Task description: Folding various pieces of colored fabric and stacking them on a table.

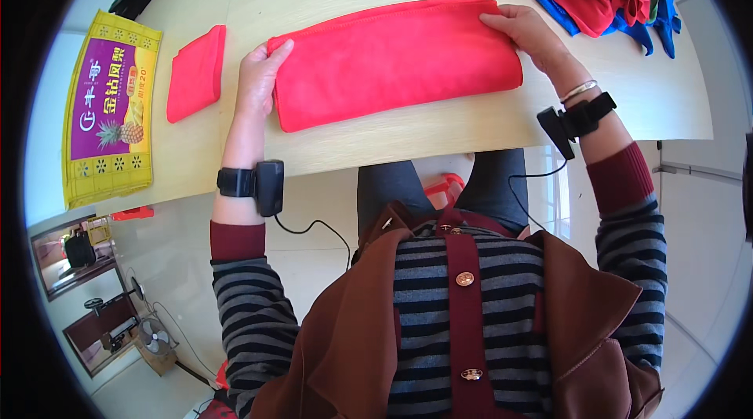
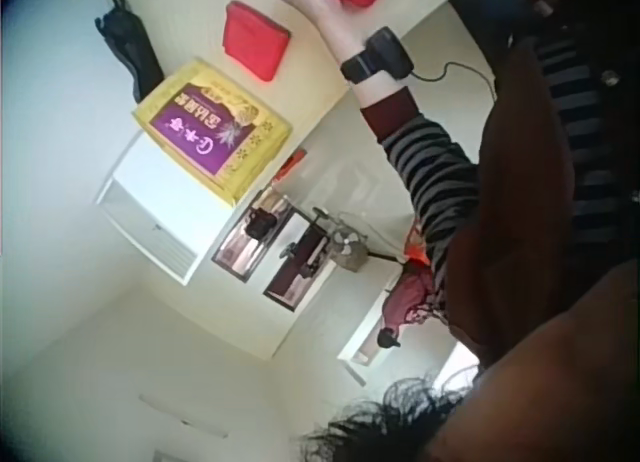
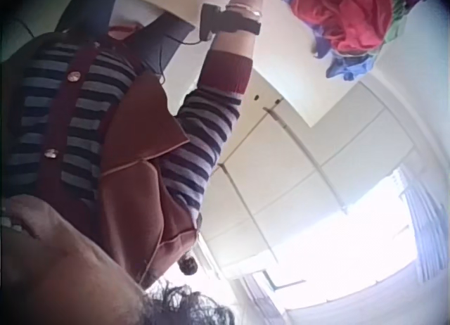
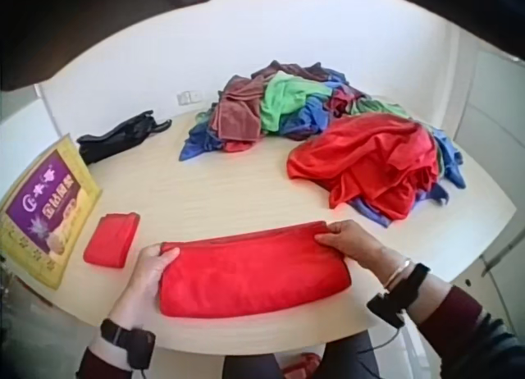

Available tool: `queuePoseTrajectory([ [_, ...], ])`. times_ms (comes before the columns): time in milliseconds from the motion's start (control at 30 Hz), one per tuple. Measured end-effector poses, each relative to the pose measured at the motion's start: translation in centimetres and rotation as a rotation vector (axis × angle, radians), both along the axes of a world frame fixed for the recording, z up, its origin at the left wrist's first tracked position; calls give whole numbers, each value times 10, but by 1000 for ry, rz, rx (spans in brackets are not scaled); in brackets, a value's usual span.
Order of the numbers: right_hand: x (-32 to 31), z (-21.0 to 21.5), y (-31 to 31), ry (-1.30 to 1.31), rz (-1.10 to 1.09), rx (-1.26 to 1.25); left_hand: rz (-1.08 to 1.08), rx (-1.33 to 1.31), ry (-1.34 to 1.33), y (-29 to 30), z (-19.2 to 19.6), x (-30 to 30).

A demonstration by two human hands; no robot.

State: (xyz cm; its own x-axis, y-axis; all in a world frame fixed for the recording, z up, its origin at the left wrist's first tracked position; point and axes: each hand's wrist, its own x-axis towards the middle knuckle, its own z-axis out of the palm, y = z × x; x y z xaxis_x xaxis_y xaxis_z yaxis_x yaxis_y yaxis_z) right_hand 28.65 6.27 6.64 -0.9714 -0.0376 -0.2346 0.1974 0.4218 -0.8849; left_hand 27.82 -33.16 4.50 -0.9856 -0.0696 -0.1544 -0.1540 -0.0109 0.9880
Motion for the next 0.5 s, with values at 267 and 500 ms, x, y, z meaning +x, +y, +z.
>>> queuePoseTrajectory([
  [267,-6,-21,-2,20,-102,39,25,-162,-21,3,-14,-10],
  [500,-3,-17,-6,66,-55,321,-26,-672,96,1,-20,-11],
])
